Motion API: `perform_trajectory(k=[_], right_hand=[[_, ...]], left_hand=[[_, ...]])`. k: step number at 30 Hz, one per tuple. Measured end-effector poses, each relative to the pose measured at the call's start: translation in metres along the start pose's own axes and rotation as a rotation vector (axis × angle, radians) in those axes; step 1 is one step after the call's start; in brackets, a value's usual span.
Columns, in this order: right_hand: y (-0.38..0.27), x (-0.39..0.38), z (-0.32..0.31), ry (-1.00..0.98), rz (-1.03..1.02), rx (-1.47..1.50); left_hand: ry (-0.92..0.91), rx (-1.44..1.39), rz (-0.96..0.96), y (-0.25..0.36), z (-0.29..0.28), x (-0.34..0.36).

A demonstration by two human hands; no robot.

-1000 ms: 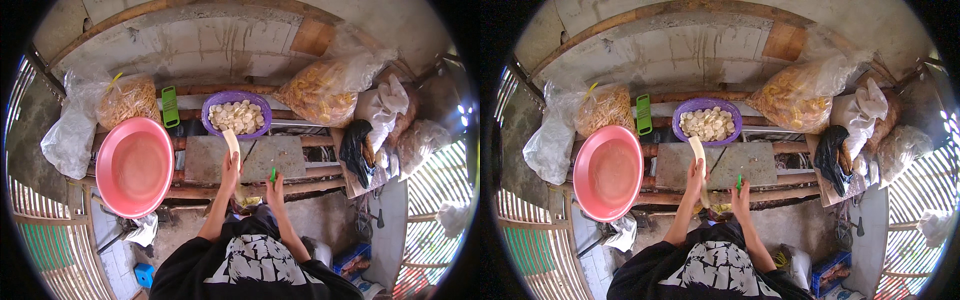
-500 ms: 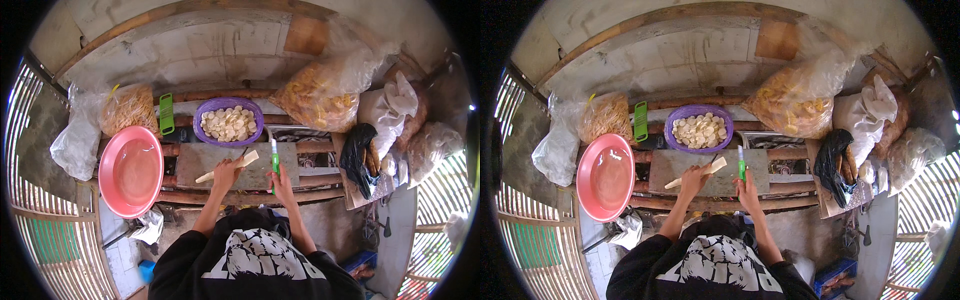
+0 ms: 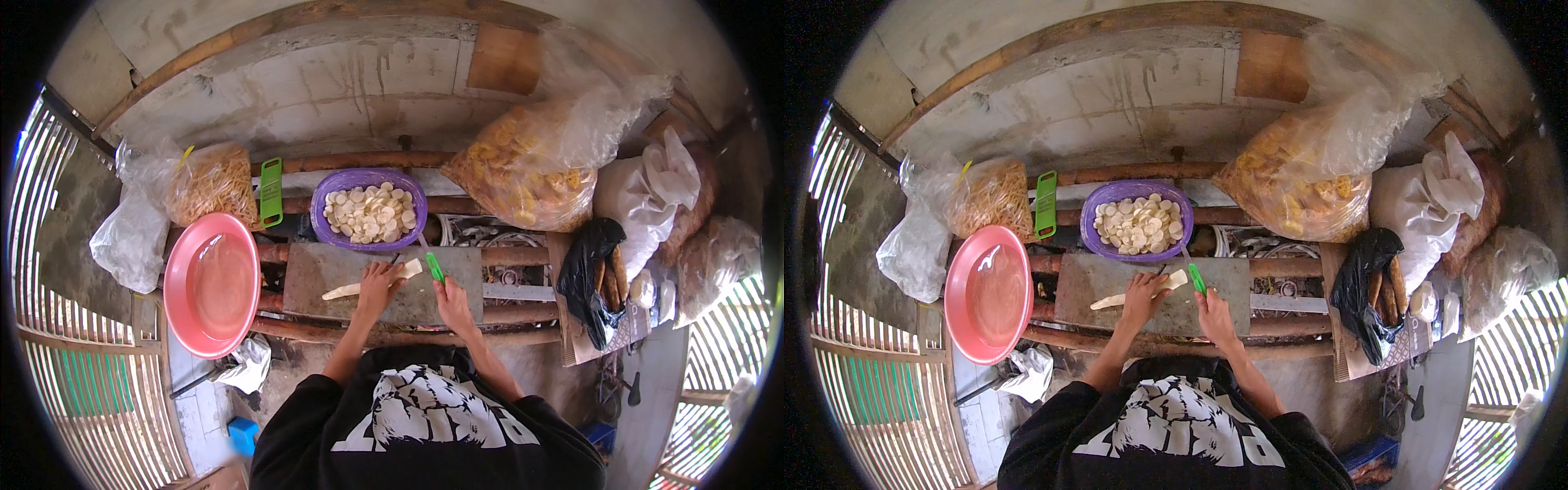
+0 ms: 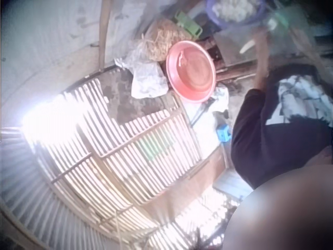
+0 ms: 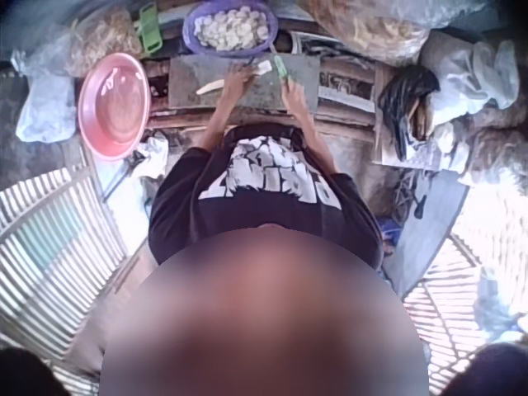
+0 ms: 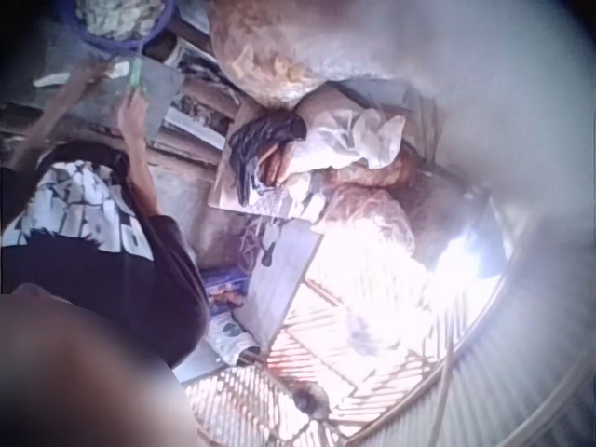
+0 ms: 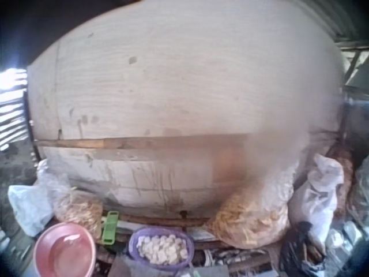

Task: The person washes a peeled cassava root in a pink basin and then slices it into rounds on a wooden block using a knife.

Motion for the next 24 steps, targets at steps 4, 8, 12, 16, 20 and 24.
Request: perform_trajectory(k=[4, 8, 12, 16, 20, 24], right_hand=[[0.007, -0.004, 0.002, 0.015, -0.028, -0.005], [0.024, -0.003, -0.003, 0.004, 0.098, 0.100], [0.018, -0.001, -0.010, -0.106, 0.345, 0.087], [-0.011, -0.001, -0.022, 0.115, -0.034, -0.198], [-0.005, -0.016, -0.017, 0.068, 0.078, -0.338], [-0.010, -0.033, -0.017, -0.024, 0.203, -0.423]], left_hand=[[0.030, -0.075, -0.032, 0.003, 0.002, -0.002], [0.031, -0.088, -0.014, 0.003, 0.007, 0.005], [0.020, -0.098, -0.021, 0.001, 0.011, 0.013], [0.038, -0.078, 0.028, 0.008, 0.013, 0.017], [-0.013, -0.085, 0.039, 0.010, 0.023, 0.021], [-0.038, -0.004, 0.114, 0.030, 0.028, 0.018]])
Point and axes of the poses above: each hand's wrist, its own x-axis towards the middle knuckle, its own z-axis out of the palm, y = z × x, the point moved 8 cm from there along x, towards the middle knuckle, and after that the axes turned 10 degrees about -z, right-handed, at the moved point
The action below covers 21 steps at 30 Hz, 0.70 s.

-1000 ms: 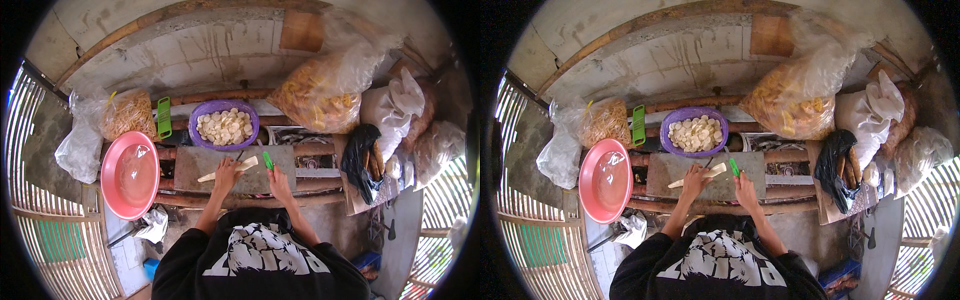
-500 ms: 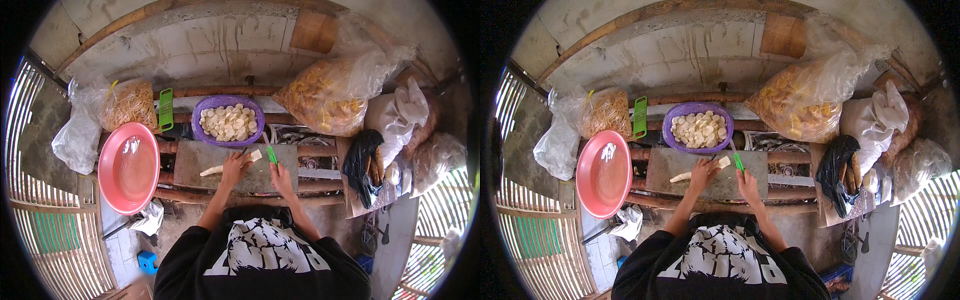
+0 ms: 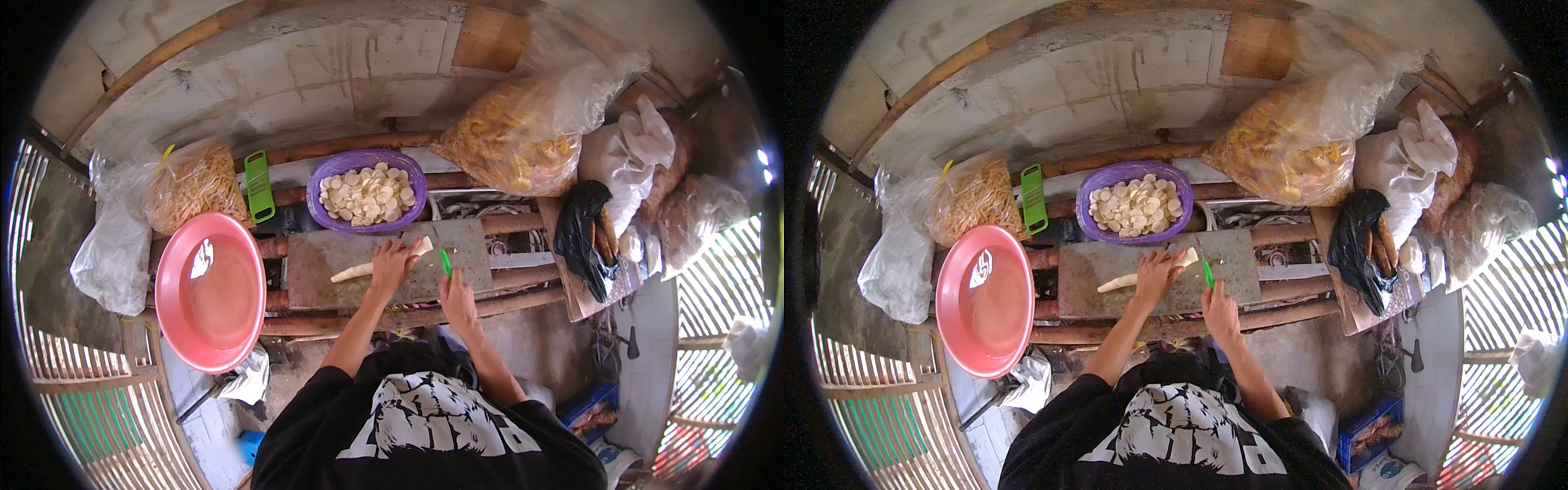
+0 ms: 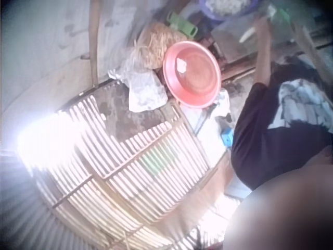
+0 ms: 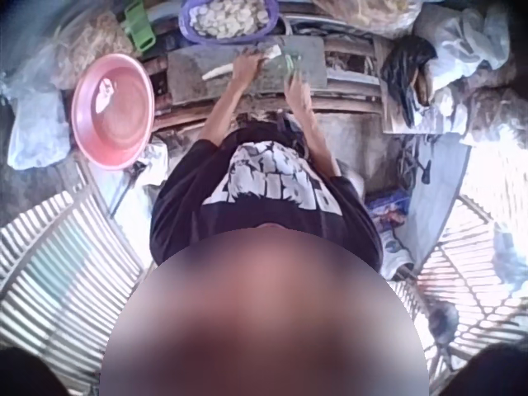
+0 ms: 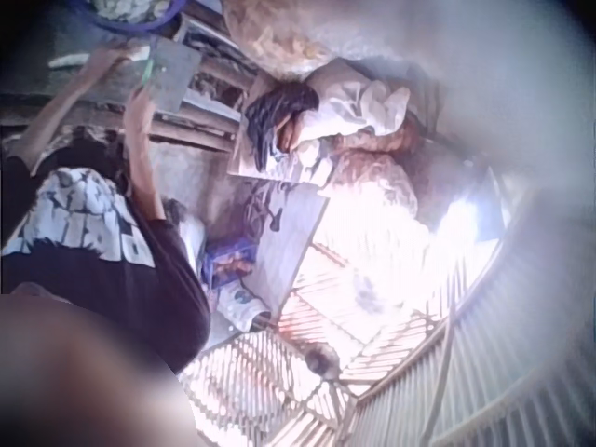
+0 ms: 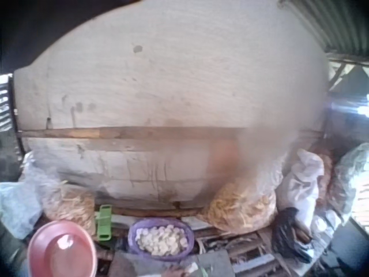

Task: The person washes a peeled cassava root in a pink basin and then slices it into rounds on a wooden block using a knife.

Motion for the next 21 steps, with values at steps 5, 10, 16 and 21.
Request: perform_trajectory(k=[5, 10, 16, 21], right_hand=[[-0.003, -0.019, -0.006, 0.015, 0.070, 0.025], [-0.013, -0.015, -0.004, 0.048, -0.029, 0.021], [-0.022, -0.007, 0.019, -0.173, -0.004, 0.076], [-0.029, 0.000, 0.031, -0.139, -0.071, 0.043]], left_hand=[[-0.065, 0.162, 0.041, 0.022, 0.007, -0.012], [-0.119, 0.256, 0.047, 0.013, 0.007, -0.009], [-0.311, 0.182, -0.095, -0.012, -0.009, -0.019], [-0.326, 0.231, -0.140, -0.015, -0.024, -0.022]])
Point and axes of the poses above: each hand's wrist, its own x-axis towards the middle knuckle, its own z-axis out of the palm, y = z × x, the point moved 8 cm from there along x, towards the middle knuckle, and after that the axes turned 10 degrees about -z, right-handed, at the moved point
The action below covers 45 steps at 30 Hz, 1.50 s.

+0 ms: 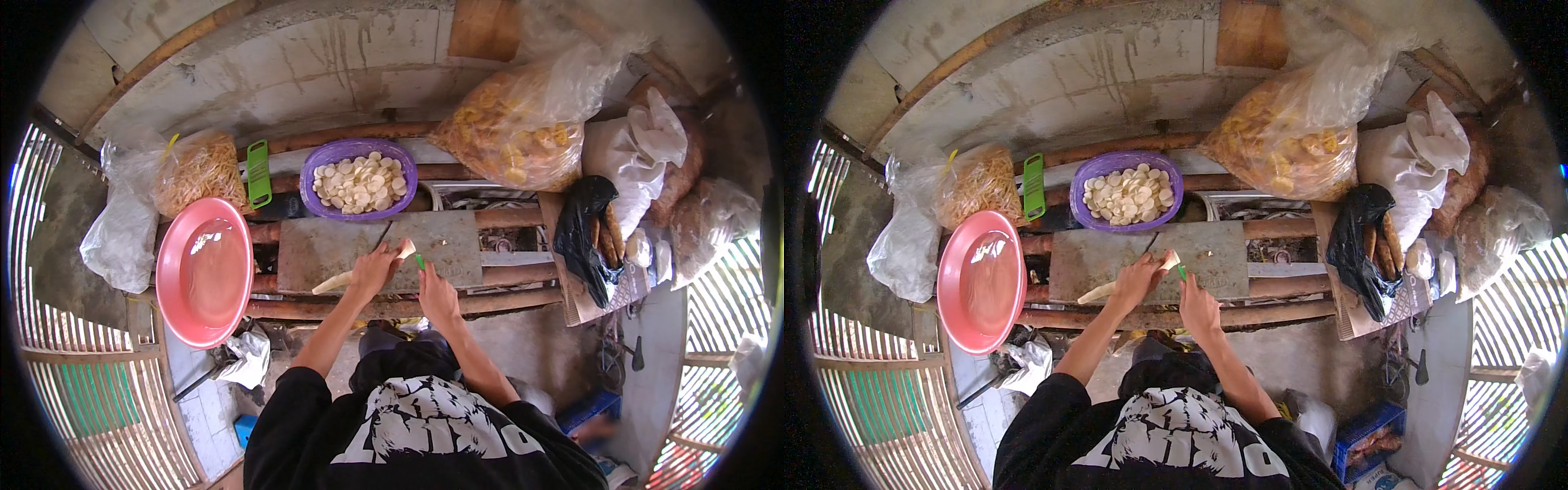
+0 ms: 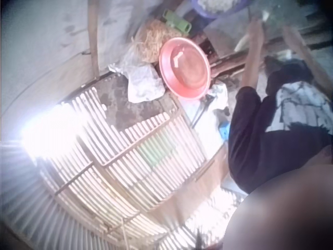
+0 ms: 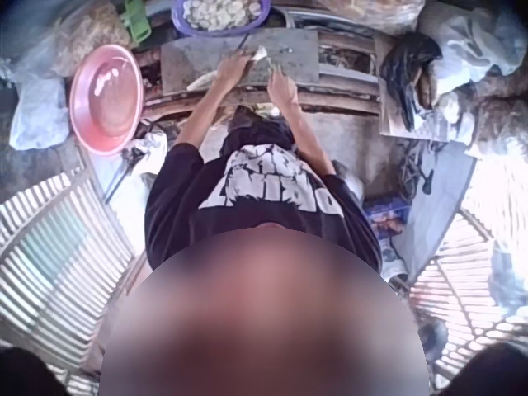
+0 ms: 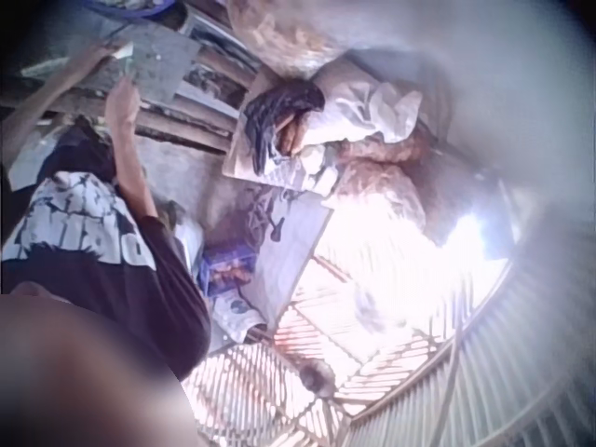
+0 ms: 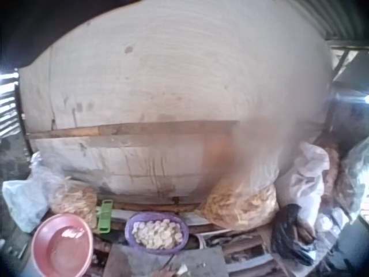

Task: The person washes a peeled cassava root in a pink basin and then slices it into rounds on a wooden block using a knife.

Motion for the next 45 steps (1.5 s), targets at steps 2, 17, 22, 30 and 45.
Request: perform_trajectory(k=[2, 17, 22, 30, 45], right_hand=[[-0.006, 0.001, -0.003, -0.008, -0.009, 0.009], [-0.005, 0.002, 0.002, -0.068, -0.013, -0.036], [-0.006, 0.001, 0.001, -0.053, -0.039, -0.053], [-0.004, 0.001, 0.001, -0.112, -0.002, -0.037], [0.010, 0.010, 0.000, -0.099, -0.058, 0.027]], left_hand=[[0.011, -0.013, 0.006, -0.006, 0.004, 0.000], [0.064, -0.056, 0.054, -0.005, -0.010, -0.006], [0.065, -0.067, 0.070, -0.006, -0.009, -0.004], [0.063, -0.064, 0.086, -0.005, -0.009, -0.005], [0.019, -0.005, 0.115, 0.002, -0.004, -0.004]])
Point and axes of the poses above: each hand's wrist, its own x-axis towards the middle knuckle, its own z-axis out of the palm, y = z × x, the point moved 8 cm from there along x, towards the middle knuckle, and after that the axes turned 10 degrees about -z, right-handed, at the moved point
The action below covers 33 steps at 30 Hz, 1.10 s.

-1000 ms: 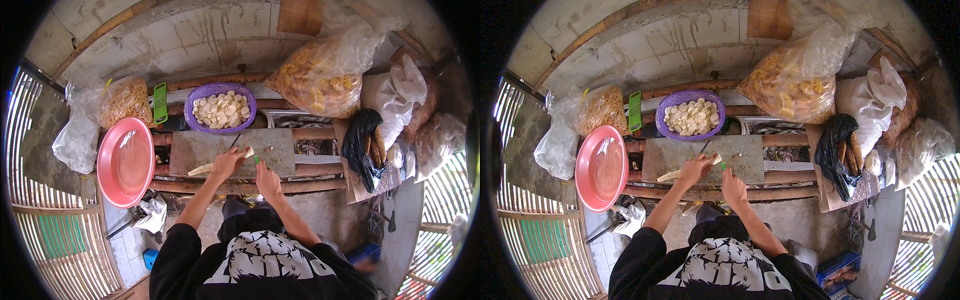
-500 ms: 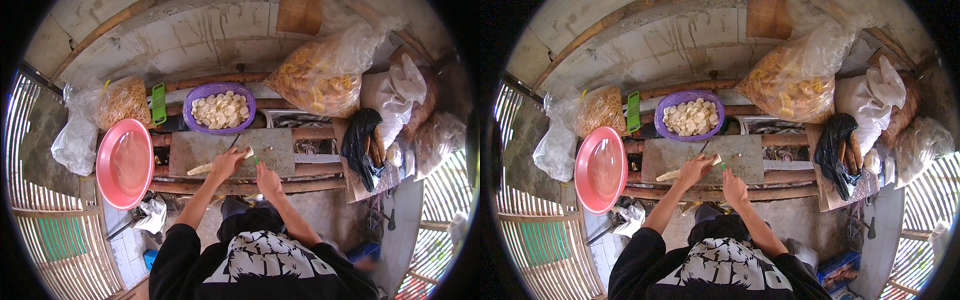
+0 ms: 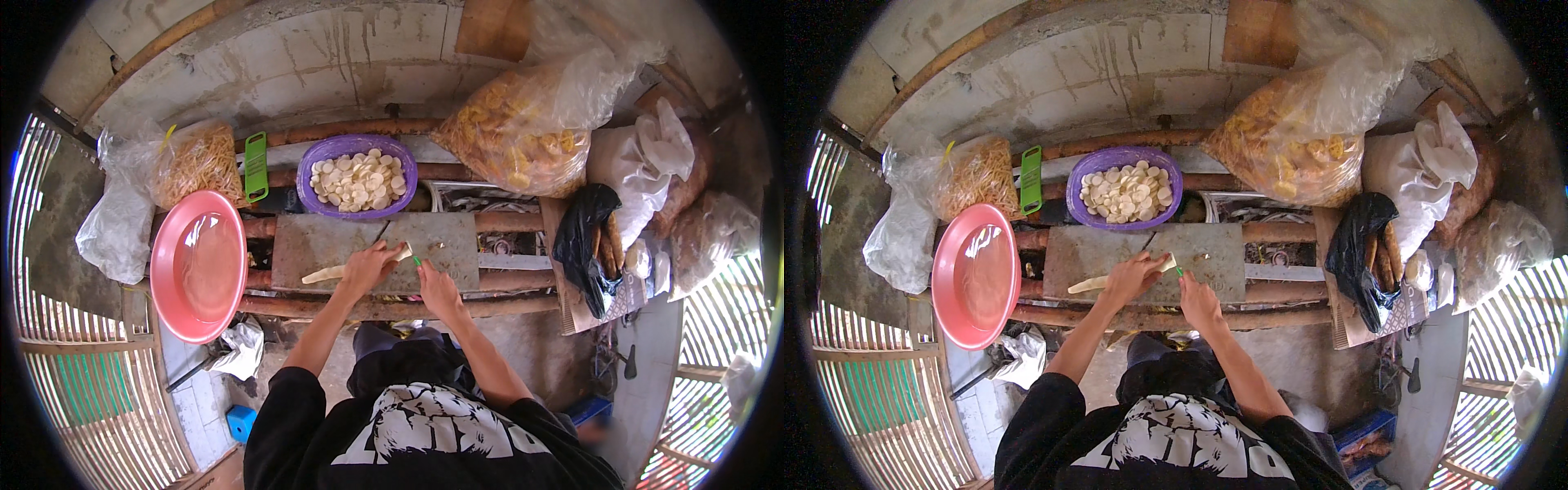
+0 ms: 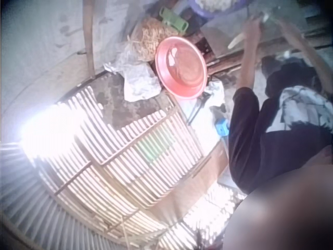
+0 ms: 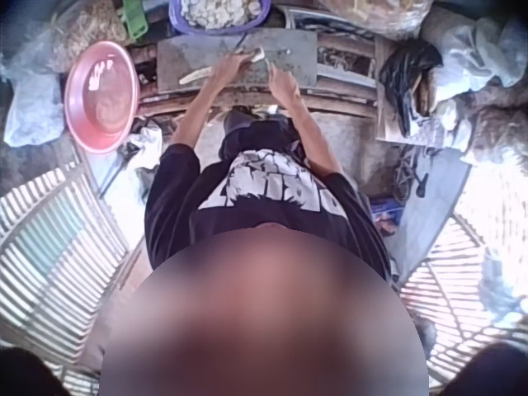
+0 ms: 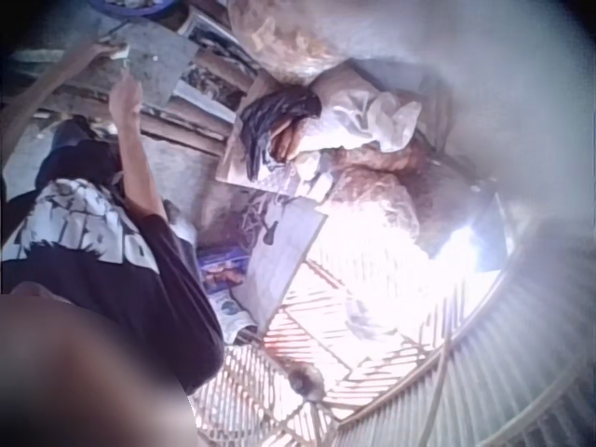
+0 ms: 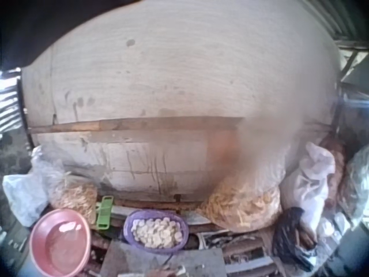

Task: The person washes a peeled cassava root in a pink basin and then slices it into rounds on a wooden block using a knife.

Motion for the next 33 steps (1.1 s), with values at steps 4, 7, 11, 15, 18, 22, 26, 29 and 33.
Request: perform_trajectory(k=[4, 7, 11, 15, 18, 22, 26, 29, 33], right_hand=[[0.000, 0.005, -0.004, -0.019, -0.026, 0.023], [0.004, 0.009, 0.001, -0.043, -0.013, 0.005], [0.006, 0.014, 0.002, -0.044, -0.019, 0.037], [0.004, 0.021, 0.002, -0.052, -0.006, 0.043], [0.005, 0.023, 0.003, -0.054, 0.000, 0.036], [-0.001, 0.020, 0.000, -0.055, 0.001, 0.048], [-0.001, 0.009, 0.000, -0.075, 0.010, 0.021], [0.000, 0.005, -0.001, -0.122, 0.048, 0.016], [0.003, 0.004, -0.001, -0.148, 0.055, 0.008]], left_hand=[[-0.016, -0.043, 0.004, 0.000, 0.002, 0.001], [-0.018, -0.025, -0.006, 0.001, 0.001, 0.002], [-0.004, -0.038, -0.014, -0.002, 0.005, 0.004], [0.039, -0.083, -0.017, -0.008, 0.008, 0.007], [0.036, -0.113, 0.014, -0.009, 0.007, 0.008], [0.049, -0.066, 0.035, -0.006, 0.002, 0.005], [0.011, -0.007, 0.014, 0.003, 0.005, -0.004], [0.032, -0.050, 0.005, 0.007, 0.001, -0.006], [0.018, -0.069, 0.006, 0.007, 0.001, -0.006]])
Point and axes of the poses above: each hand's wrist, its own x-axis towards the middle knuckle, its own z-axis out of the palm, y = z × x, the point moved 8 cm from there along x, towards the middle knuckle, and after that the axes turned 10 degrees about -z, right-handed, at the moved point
